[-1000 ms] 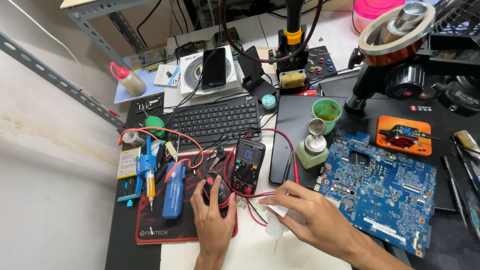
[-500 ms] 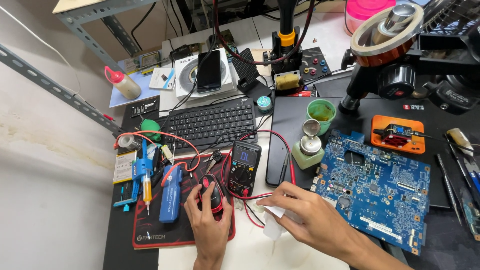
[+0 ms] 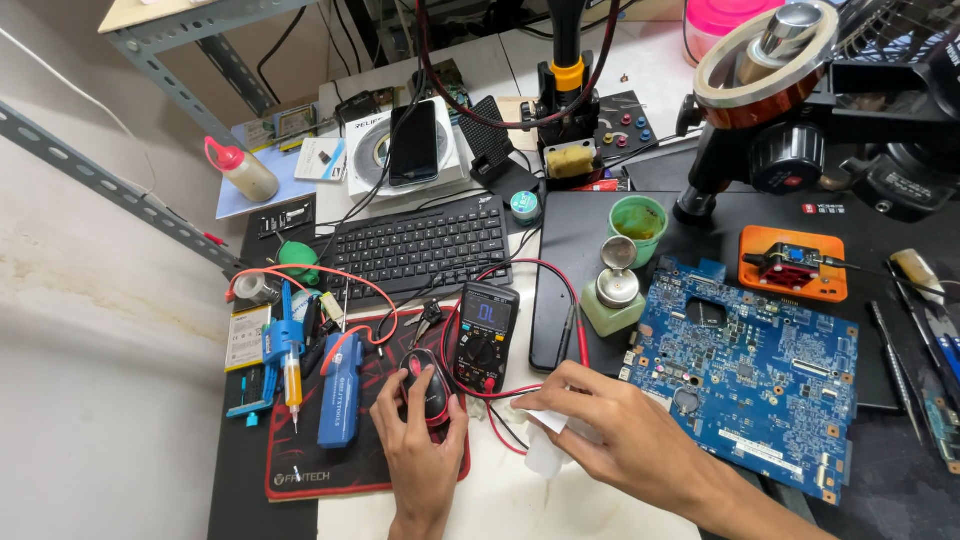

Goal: Cleaning, inspecting, and testing a laptop motherboard using a multimeter, heat gun, and cleaning supplies.

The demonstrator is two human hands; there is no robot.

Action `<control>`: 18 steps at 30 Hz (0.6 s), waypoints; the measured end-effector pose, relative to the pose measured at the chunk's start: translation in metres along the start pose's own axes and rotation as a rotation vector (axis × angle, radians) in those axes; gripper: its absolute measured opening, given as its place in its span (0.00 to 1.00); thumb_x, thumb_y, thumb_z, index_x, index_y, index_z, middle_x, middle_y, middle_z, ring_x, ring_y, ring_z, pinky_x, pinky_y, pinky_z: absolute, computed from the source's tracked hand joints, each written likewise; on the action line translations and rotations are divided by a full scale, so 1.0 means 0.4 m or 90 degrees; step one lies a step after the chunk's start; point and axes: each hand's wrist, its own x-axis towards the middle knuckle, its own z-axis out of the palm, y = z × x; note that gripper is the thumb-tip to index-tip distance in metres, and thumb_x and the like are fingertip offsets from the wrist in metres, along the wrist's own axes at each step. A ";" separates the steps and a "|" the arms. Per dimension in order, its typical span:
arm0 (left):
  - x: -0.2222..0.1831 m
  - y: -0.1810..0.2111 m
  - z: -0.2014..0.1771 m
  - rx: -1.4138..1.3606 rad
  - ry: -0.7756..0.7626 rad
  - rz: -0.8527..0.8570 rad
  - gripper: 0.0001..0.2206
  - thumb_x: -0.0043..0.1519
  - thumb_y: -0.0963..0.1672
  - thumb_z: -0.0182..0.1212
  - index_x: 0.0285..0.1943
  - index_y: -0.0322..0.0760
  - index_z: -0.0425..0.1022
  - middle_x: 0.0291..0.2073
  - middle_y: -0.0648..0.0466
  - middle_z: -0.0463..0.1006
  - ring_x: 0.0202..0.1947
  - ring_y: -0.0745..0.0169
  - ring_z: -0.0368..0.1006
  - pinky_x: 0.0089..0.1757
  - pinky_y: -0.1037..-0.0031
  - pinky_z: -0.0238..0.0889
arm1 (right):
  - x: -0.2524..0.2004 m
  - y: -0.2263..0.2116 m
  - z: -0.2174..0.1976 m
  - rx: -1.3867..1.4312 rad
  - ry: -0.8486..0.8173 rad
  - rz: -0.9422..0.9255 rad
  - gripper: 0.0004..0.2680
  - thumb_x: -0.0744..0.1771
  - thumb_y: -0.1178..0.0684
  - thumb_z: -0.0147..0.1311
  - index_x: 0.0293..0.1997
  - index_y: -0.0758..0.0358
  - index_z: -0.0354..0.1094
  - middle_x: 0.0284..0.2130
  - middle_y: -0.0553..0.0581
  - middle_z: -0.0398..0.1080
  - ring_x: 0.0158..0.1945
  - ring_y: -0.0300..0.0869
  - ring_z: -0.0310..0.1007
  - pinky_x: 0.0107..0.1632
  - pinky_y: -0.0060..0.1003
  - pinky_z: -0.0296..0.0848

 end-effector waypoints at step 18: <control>-0.021 0.009 0.006 -0.050 0.140 0.111 0.26 0.62 0.44 0.66 0.71 0.36 0.68 0.69 0.32 0.57 0.67 0.35 0.62 0.63 0.53 0.61 | -0.171 -0.002 -0.102 0.099 -0.022 -0.033 0.12 0.64 0.60 0.59 0.52 0.57 0.76 0.41 0.55 0.74 0.41 0.47 0.79 0.42 0.37 0.75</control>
